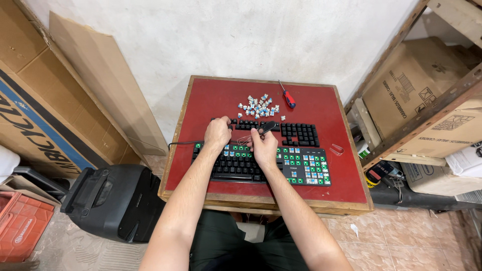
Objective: The person uses a keycap puller to remove black keycaps from a mechanical keyboard and places them on the table. They continue removing keycaps one by one, organizing them in rows on the red work surface.
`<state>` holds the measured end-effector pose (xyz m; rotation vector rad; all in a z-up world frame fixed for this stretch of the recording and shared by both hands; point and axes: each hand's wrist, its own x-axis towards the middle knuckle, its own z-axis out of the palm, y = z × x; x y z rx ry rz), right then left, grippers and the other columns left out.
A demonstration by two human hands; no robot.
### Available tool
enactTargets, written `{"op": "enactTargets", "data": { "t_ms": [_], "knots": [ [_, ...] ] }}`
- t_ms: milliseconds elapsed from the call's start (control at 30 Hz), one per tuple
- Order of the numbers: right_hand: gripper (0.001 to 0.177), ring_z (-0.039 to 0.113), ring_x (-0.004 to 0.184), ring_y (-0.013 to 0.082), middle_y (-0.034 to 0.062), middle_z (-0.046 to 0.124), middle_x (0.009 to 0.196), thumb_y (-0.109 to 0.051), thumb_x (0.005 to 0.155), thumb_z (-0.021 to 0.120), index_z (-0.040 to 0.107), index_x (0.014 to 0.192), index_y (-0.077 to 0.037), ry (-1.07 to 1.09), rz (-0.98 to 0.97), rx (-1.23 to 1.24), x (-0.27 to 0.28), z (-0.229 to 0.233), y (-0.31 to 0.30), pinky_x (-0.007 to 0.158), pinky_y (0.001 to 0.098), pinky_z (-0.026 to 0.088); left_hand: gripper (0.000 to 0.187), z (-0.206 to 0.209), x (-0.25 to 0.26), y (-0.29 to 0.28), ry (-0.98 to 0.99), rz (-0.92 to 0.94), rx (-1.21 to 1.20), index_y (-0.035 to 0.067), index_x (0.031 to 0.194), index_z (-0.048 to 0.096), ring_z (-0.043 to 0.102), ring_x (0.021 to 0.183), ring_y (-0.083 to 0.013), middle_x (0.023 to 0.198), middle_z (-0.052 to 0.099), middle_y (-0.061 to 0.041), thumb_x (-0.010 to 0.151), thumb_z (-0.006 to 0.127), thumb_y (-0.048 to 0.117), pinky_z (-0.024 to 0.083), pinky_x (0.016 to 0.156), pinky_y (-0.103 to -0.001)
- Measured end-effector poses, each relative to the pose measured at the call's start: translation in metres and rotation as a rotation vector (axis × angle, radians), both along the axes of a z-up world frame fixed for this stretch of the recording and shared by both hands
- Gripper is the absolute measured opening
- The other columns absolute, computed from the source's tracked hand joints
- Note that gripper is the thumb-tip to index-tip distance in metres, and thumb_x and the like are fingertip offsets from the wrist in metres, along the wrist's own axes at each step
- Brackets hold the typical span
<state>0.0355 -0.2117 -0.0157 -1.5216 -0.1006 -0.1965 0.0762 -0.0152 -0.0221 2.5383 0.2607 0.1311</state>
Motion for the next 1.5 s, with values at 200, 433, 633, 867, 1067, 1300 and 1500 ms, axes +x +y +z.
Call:
{"op": "enactTargets", "data": {
  "t_ms": [200,433,633,867,1067,1300,1500],
  "knots": [
    [0.021,0.076,0.054,0.0171,0.0202,0.081,0.076,-0.016,0.11,0.074,0.074,0.097,0.0,-0.001,0.007,-0.011,0.001,-0.001,-0.001,0.045,0.0256,0.06,0.018,0.01,-0.005,-0.006,-0.024,-0.001,-0.038,0.012,0.12,0.08,0.078,0.123,-0.0439,0.123,0.078,-0.017,0.103,0.077,0.015,0.067,0.1,-0.057],
    [0.021,0.076,0.053,0.0172,0.0205,0.081,0.076,-0.016,0.109,0.075,0.074,0.097,0.001,0.005,0.002,-0.002,0.0,0.001,0.0,0.044,0.026,0.06,0.014,0.001,0.001,-0.005,-0.033,-0.009,-0.023,0.015,0.115,0.082,0.079,0.12,-0.0436,0.12,0.078,-0.016,0.102,0.077,0.016,0.068,0.098,-0.056],
    [0.02,0.077,0.055,0.0177,0.0211,0.081,0.077,-0.015,0.109,0.075,0.073,0.097,0.001,0.003,0.002,0.009,0.0,0.001,0.0,0.044,0.0254,0.06,0.012,-0.002,0.002,-0.005,-0.029,-0.011,-0.036,0.018,0.113,0.082,0.079,0.12,-0.0432,0.12,0.078,-0.014,0.102,0.077,0.018,0.068,0.099,-0.056],
    [0.02,0.076,0.054,0.0171,0.0205,0.081,0.076,-0.015,0.109,0.075,0.074,0.097,0.001,-0.012,0.008,0.013,0.002,-0.002,0.0,0.043,0.025,0.06,0.014,0.002,0.001,-0.006,-0.033,-0.007,-0.017,0.019,0.115,0.082,0.079,0.12,-0.0407,0.119,0.078,-0.011,0.102,0.077,0.019,0.068,0.099,-0.056],
    [0.02,0.078,0.057,0.0166,0.0202,0.081,0.077,-0.015,0.109,0.075,0.075,0.097,0.001,-0.018,0.035,-0.007,-0.003,0.001,-0.001,0.045,0.0243,0.06,0.018,0.021,-0.017,0.001,-0.012,0.003,0.022,0.019,0.119,0.08,0.079,0.12,-0.0379,0.117,0.079,-0.009,0.102,0.078,0.026,0.067,0.098,-0.056],
    [0.018,0.078,0.061,0.0144,0.0143,0.082,0.076,-0.017,0.109,0.077,0.078,0.098,-0.002,-0.126,0.141,-0.16,0.005,-0.016,0.002,0.049,0.0244,0.06,0.018,0.021,-0.06,0.027,-0.064,0.005,0.049,0.018,0.113,0.082,0.081,0.112,-0.0371,0.108,0.081,-0.009,0.106,0.073,0.032,0.068,0.094,-0.054],
    [0.02,0.078,0.066,0.0164,0.0045,0.081,0.073,-0.028,0.111,0.078,0.081,0.1,-0.011,-0.363,0.221,-0.418,-0.002,-0.015,0.006,0.061,0.0298,0.061,0.026,0.011,-0.071,0.028,-0.066,0.073,0.016,0.019,0.114,0.08,0.082,0.109,-0.0368,0.104,0.083,-0.007,0.108,0.066,0.04,0.068,0.094,-0.055]
  ]
}}
